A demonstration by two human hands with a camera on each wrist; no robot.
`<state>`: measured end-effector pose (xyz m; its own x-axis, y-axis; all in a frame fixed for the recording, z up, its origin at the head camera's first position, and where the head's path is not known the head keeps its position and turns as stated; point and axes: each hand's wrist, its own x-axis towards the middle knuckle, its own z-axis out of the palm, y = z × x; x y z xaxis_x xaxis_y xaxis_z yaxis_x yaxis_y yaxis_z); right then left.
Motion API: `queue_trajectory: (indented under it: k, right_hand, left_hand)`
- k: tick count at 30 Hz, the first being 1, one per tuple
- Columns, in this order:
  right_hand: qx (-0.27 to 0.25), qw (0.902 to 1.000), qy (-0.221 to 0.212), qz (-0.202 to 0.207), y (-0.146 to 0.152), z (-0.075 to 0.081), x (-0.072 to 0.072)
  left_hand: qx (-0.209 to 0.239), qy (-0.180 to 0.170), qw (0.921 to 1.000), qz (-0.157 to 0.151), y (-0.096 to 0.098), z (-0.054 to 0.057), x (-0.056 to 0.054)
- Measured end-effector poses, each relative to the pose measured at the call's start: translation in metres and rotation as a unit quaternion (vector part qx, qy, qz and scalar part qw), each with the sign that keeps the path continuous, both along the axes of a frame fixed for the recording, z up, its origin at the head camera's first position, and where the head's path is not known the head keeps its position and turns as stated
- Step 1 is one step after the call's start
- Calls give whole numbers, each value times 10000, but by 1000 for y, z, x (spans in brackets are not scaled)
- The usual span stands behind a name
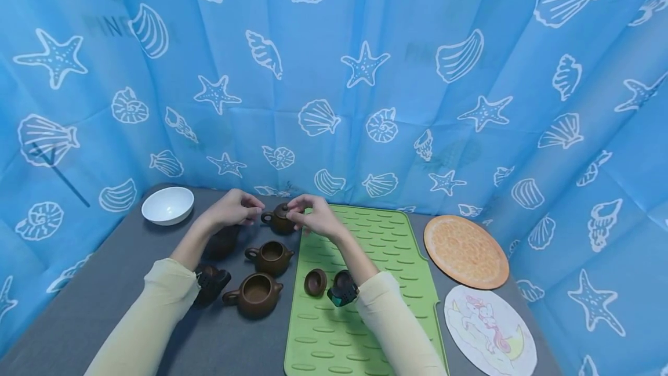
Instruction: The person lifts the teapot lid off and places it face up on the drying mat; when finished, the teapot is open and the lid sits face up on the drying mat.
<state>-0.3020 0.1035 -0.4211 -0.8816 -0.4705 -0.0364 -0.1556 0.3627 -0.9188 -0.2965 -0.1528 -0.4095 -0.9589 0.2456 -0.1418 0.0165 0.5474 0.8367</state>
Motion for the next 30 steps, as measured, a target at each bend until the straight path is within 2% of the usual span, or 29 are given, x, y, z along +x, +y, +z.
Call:
queue_trajectory:
  k: [4,8,16,22,30]
  right_hand:
    - [-87,9995,-141,-251,-10,-6,-8]
    - [-203,9983,-188,-509,-20,-14,-16]
    - [-141,9949,-88,-992,-33,-24,-22]
    - [-116,9941,21,-1083,-38,-27,-23]
    - [33,9941,283,-1045,-37,-27,-23]
  left_hand:
    - [84,-318,9993,172,2,-4,-6]
    - [211,-534,9977,349,6,-13,-12]
    - [542,-739,9928,770,13,-27,-18]
    - [682,-840,9885,1058,14,-31,-19]
    - [727,-859,9876,1099,15,-34,-21]
